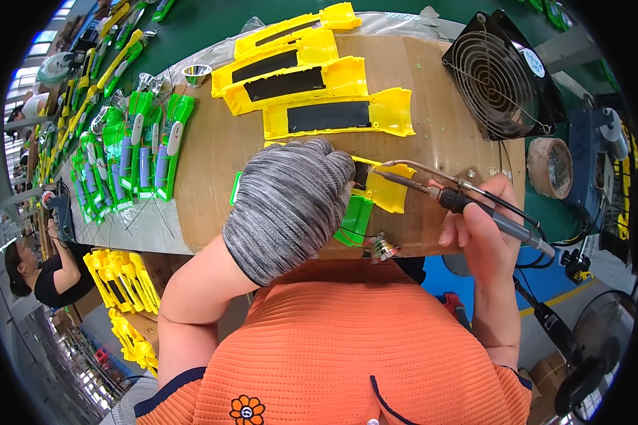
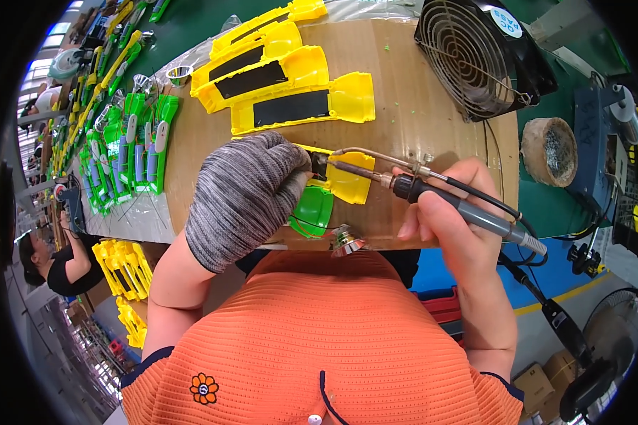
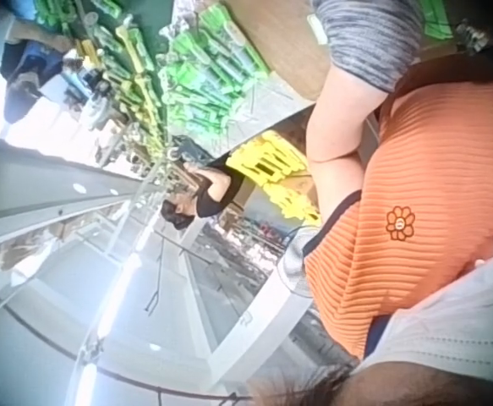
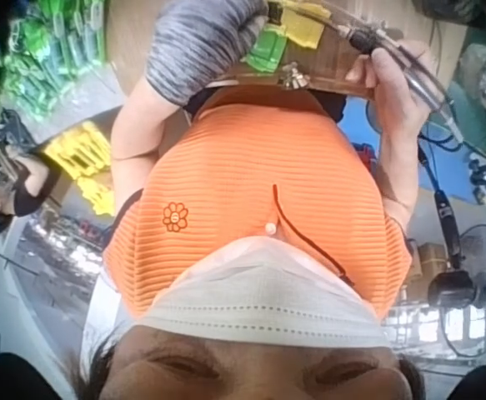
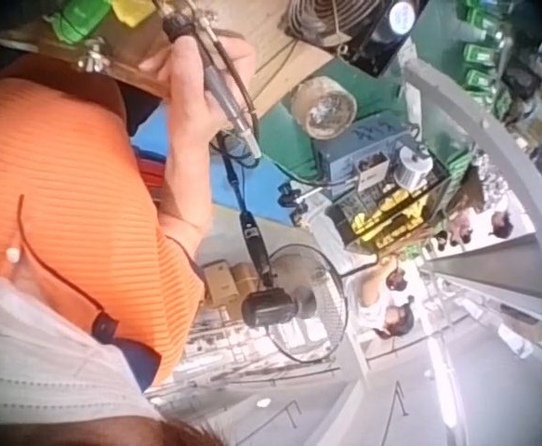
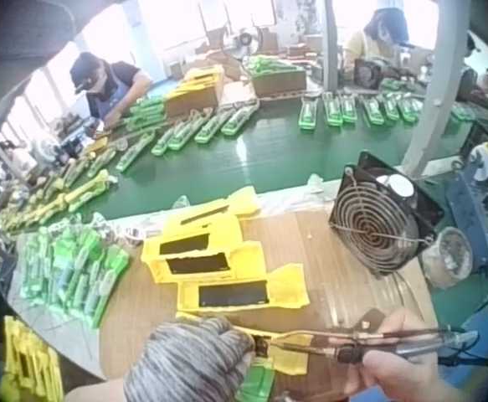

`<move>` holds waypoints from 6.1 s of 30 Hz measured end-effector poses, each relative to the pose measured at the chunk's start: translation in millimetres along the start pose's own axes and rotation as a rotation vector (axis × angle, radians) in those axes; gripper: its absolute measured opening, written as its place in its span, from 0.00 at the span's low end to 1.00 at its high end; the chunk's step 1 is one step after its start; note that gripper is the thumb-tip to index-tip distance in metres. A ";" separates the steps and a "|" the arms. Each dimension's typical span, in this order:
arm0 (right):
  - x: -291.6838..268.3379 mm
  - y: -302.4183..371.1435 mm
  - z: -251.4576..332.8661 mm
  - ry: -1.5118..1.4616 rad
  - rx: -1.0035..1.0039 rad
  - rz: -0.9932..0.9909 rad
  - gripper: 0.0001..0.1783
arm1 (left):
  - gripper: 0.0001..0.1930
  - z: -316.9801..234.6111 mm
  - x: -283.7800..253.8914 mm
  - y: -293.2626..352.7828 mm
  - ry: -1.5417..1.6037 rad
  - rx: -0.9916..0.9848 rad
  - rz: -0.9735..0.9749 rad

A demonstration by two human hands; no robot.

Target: Assemble portable flashlights by soldering electronic components into plastic casings.

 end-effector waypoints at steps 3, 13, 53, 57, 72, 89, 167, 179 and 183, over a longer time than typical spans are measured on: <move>9.7 1.5 1.7 -0.079 -0.051 0.003 0.09 | 0.05 -0.4 -1.0 0.5 -0.002 0.003 -0.002; 34.9 -17.9 -5.8 -0.325 -0.126 -0.045 0.03 | 0.06 17.8 -9.4 -5.7 0.004 -0.096 -0.035; 47.4 30.7 -7.3 -0.105 -0.126 -0.024 0.12 | 0.07 26.7 -35.1 64.4 0.205 0.234 -0.137; 55.3 17.2 -8.3 -0.103 -0.063 0.018 0.10 | 0.09 24.0 -34.0 56.3 0.141 0.174 -0.074; 68.7 16.4 -12.0 0.087 0.084 0.044 0.11 | 0.08 19.0 -24.7 51.4 -0.072 0.163 0.009; 70.0 15.7 -14.3 0.068 0.011 0.066 0.11 | 0.08 17.0 -27.3 51.4 -0.052 0.173 -0.031; 21.5 -28.7 28.8 -0.185 -0.301 -0.200 0.07 | 0.26 207.4 -221.1 -19.7 -0.169 0.110 -0.406; 38.8 -22.2 29.1 -0.283 -0.350 -0.070 0.01 | 0.23 62.2 -47.1 62.1 -0.280 0.219 -0.111; 45.4 5.5 29.8 -0.210 -0.280 -0.002 0.11 | 0.20 47.1 -54.8 60.7 0.147 0.338 -0.313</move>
Point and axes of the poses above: each hand's wrist, its own y-axis away from the middle knuckle, its own x-axis out of the palm, z = x × y, the point moved 10 cm from there along -y, towards the middle knuckle, and after that the axes turned 1 degree about -x, right-handed, at the moved point
